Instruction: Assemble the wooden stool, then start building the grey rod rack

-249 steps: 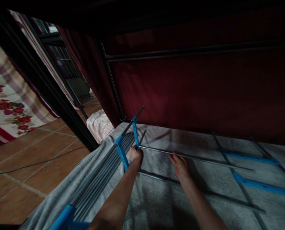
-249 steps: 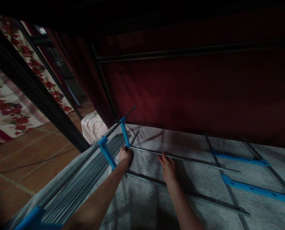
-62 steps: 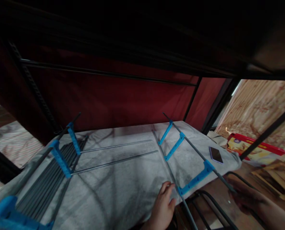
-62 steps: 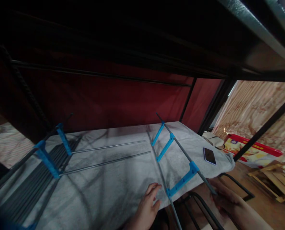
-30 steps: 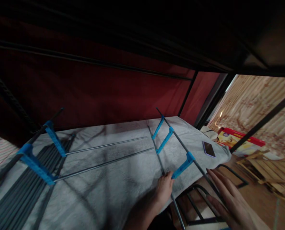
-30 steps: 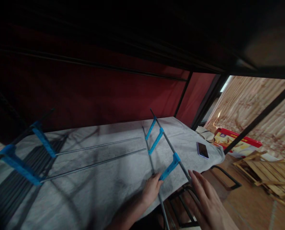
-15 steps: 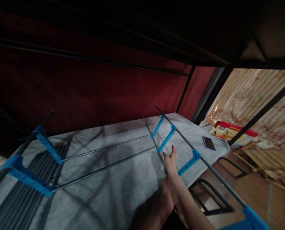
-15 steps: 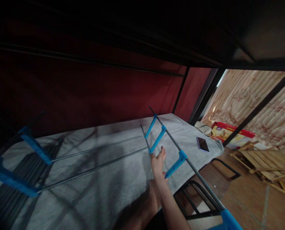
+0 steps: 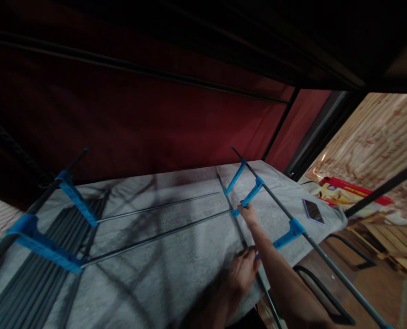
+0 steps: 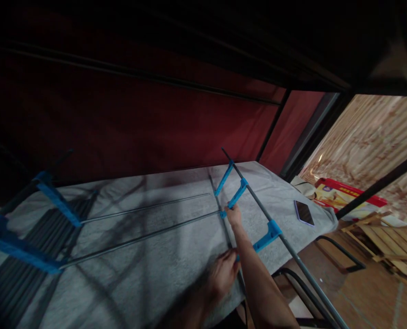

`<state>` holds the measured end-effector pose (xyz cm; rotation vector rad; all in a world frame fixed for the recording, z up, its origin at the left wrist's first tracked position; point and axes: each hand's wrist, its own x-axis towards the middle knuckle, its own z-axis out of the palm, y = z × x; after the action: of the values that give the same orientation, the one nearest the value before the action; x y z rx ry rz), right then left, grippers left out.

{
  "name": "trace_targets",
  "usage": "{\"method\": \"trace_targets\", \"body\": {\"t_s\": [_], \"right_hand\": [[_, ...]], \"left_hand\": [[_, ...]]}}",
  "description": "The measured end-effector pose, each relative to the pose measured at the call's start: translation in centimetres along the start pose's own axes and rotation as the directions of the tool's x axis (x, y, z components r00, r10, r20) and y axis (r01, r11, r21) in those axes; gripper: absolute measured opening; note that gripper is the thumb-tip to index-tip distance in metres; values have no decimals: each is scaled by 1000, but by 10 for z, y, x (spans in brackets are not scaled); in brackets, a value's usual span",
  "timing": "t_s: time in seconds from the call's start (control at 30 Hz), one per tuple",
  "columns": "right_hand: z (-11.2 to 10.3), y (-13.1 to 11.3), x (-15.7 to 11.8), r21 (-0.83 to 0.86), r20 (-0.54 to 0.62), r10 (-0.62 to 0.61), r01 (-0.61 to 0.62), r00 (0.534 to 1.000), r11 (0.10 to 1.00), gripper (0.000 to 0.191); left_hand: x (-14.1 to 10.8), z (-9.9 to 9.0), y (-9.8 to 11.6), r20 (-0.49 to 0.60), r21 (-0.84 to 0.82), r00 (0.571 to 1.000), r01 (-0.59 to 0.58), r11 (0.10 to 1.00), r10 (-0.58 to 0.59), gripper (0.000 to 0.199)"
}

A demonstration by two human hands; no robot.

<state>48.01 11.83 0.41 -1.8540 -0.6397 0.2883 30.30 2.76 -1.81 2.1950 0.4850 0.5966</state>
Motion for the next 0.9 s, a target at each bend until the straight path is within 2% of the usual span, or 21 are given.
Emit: {"method": "trace_targets", "body": {"t_s": [0.07,0.13,0.2,0.3,0.37,0.47,0.63,0.9], "right_hand": [[-4,5,7,-35,24,-8,8,1000,999,29],[-8,9,11,-67,45,-19,22,999,998,27],[-12,12,13,-94,60,-34,40,998,995,26],[-12,13,14,-135,79,-62,72,995,988,26],[-11,11,16,-160,91,-81,95,993,982,26],[-7,8,22,-186,98,-105,122,990,975,25],[-4,2,25,-206,110,-125,145,986,968,25],[0,-5,19,-207,110,-116,137,987,969,24]], "left_hand": [[6,-35,-20,-124,107,992,10,994,4,38],[14,-72,-47,-285,255,957,126,959,-50,40],[23,-105,-75,-380,380,919,259,888,-106,41],[34,-134,-108,-311,522,929,344,781,-201,39],[40,-142,-119,-215,566,946,324,758,-244,35],[44,-145,-125,-128,558,958,283,780,-256,33],[42,-147,-123,-146,518,966,258,816,-213,32],[34,-149,-115,-130,477,965,262,839,-228,33]]}}
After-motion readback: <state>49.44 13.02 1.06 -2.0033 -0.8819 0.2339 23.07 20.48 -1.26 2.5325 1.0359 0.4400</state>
